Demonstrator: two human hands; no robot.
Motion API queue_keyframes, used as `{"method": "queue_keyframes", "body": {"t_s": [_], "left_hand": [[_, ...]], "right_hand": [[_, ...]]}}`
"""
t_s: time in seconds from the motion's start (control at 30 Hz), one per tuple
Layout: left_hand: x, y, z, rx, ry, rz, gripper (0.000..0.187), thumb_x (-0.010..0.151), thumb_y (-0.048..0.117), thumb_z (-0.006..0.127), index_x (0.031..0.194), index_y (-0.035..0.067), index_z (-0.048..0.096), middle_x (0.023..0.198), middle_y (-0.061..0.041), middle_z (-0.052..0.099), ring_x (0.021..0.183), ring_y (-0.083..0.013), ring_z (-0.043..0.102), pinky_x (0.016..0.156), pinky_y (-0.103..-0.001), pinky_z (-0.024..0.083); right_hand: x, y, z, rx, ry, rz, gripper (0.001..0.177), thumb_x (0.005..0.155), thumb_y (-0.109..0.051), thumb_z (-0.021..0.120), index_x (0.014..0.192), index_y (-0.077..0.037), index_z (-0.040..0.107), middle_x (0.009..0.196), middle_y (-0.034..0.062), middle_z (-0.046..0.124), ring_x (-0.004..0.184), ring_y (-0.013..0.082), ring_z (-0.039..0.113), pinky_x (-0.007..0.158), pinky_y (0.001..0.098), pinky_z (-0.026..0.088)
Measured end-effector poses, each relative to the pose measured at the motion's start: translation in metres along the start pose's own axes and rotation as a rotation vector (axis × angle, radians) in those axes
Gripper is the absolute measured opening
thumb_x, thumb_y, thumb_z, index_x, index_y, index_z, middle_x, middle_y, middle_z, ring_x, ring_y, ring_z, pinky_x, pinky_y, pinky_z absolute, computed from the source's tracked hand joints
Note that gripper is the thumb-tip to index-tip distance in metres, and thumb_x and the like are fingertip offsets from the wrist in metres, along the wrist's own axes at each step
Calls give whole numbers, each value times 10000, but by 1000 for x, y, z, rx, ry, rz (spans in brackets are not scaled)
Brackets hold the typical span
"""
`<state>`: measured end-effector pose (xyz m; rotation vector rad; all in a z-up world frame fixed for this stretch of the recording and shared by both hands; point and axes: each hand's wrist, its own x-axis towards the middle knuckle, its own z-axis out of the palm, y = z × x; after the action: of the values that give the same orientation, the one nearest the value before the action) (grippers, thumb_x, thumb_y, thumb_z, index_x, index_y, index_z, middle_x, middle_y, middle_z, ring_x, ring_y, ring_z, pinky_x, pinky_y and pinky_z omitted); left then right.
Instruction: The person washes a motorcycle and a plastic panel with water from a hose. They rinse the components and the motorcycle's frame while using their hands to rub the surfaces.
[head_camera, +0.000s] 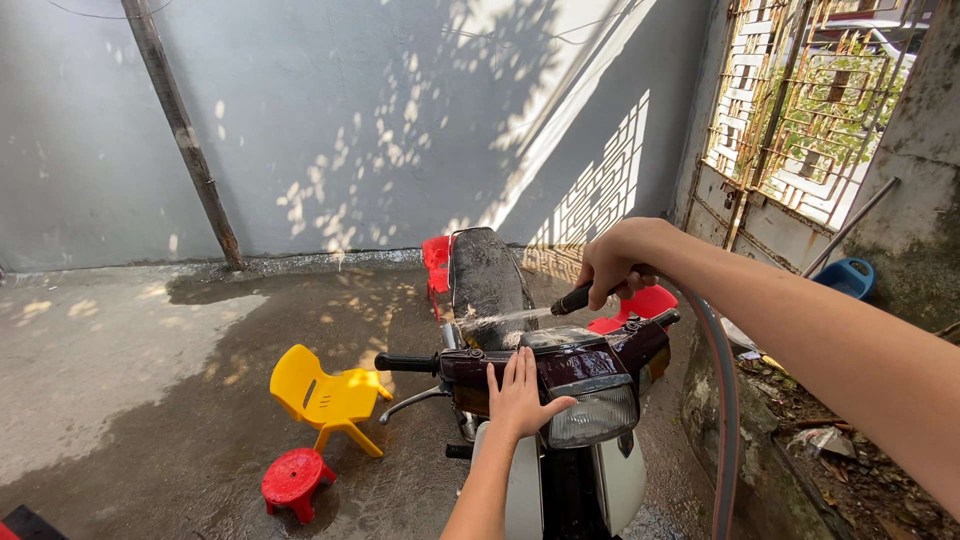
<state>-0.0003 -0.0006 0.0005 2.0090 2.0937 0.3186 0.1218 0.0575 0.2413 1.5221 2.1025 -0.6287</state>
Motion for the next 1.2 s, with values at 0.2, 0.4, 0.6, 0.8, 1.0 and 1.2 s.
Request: {"method": "queue_keyframes", "body": {"t_s": [0.2,0.4,0.6,0.8,1.0,1.2], "left_hand": [[5,-1,4,-2,7,-4,996,732,735,258,1420,82,-47,1497,-78,-5,1378,-191,-42,1103,-504,-97],[6,-2,7,-34,31,13,1003,720,730,253,1416,70,-40,1494,-87,-2,1377,-200,-50,1098,-506,-111],[10,-5,16,-56,83,26,1003,711,719,264,1412,61,-23,1492,-97,21,1376,-202,-34,1091,-506,-130],[6,-1,12,-42,50,27,999,711,705,248,1411,53,-40,1490,-109,1,1375,-212,-54,1086,-514,-126],[30,-2,35,101,74,-47,1047,706,763,199,1405,43,-97,1498,-89,-42,1375,-186,-71,1058,-529,-121],[25,-1,28,116,46,-43,1037,720,759,185,1401,39,-119,1499,-97,-71,1375,-198,-85,1061,-533,-111]], "right_hand": [[27,-13,1,-63,25,-33,424,847,-139,553,1259,-93,471,533,46,457,382,80,390,358,218,362],[54,-36,3,-52,167,-100,321,836,-114,551,1149,-42,545,504,75,464,350,104,405,321,252,371],[81,-50,0,-338,487,-83,221,766,-302,537,809,-126,663,460,29,545,423,167,575,510,310,482],[64,-57,1,-345,536,-20,242,763,-342,544,756,-132,663,518,33,591,483,173,603,521,319,490],[36,-48,0,-232,522,67,304,819,-267,513,1107,-281,609,583,21,570,494,145,514,458,269,402],[15,-41,1,-179,511,45,383,853,-309,478,1231,-345,531,627,61,594,516,169,540,482,273,433]]}}
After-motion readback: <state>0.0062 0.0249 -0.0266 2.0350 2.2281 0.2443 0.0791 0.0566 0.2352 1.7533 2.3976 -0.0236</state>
